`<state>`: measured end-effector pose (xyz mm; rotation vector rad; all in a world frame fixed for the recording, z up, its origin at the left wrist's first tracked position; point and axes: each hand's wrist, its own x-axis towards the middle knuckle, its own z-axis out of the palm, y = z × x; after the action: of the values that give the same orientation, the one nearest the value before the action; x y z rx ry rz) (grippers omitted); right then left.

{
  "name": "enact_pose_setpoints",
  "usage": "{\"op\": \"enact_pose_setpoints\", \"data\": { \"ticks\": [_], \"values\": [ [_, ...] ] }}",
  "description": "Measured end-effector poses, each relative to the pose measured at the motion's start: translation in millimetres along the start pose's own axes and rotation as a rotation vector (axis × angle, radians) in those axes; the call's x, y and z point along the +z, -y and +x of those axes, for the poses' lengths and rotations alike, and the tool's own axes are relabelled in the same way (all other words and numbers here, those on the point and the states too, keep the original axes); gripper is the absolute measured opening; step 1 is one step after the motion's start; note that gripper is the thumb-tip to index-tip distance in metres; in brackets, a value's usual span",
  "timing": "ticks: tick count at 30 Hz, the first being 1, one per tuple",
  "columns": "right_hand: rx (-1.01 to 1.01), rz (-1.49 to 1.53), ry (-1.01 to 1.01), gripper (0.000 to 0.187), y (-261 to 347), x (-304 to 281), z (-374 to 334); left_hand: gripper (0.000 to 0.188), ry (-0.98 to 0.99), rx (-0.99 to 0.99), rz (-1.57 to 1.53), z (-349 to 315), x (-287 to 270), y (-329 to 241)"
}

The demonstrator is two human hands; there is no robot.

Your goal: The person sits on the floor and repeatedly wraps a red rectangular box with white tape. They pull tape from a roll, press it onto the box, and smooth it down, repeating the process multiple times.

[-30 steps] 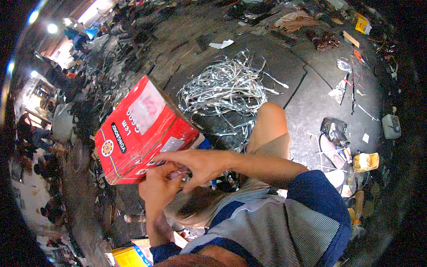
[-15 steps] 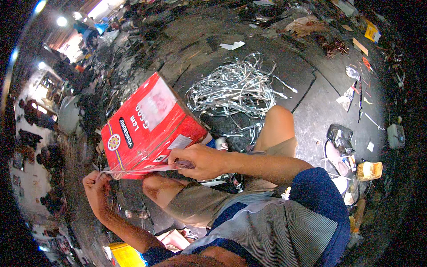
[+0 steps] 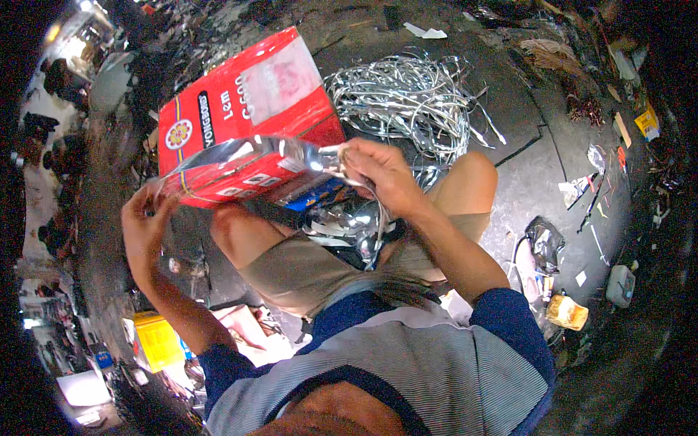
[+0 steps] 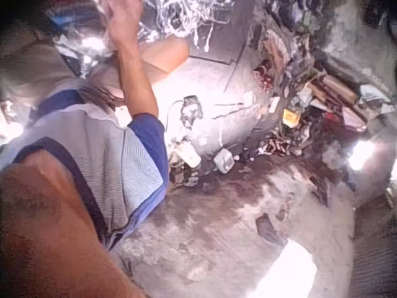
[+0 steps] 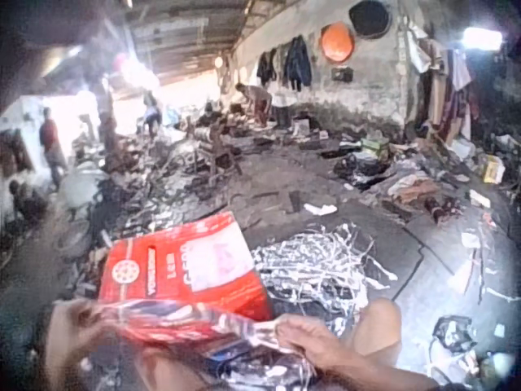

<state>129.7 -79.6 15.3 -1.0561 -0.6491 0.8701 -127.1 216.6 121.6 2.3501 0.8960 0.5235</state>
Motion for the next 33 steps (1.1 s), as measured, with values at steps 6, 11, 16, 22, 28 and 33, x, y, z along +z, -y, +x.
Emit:
{"op": "enact_pose_setpoints", "data": {
  "ticks": [6, 11, 16, 22, 28, 33],
  "values": [
    [0.07, -0.291, -0.001, 0.017, 37.2, 15.1, -6.2, 0.076, -0.092, 0.513, 0.08, -40.9, 104.9, -103.2],
    [-0.186, -0.538, -0.075, 0.013, 46.7, 30.1, -6.2, 0.047, 0.13, 0.464, -0.491, -40.7, 185.5, -89.9],
    [-0.703, -0.745, -0.816, 0.012, 82.2, -13.2, 5.0, 0.022, 0.521, 0.441, -0.151, -88.3, 242.1, -69.5],
    [-0.507, -1.053, -0.497, 0.011, 108.5, -29.3, -0.8, 0.062, 0.915, 0.335, 0.021, -108.6, 248.0, -54.9],
    [-0.23, -1.487, 0.345, 0.02, 88.6, 36.2, 8.5, 0.12, 0.205, 0.31, -0.754, -61.3, 171.5, -112.0],
    [-0.36, -1.404, 0.562, 0.023, 90.8, 52.6, 53.4, 0.066, 0.224, 0.085, -0.781, -55.1, 161.2, -67.7]
  ]
}}
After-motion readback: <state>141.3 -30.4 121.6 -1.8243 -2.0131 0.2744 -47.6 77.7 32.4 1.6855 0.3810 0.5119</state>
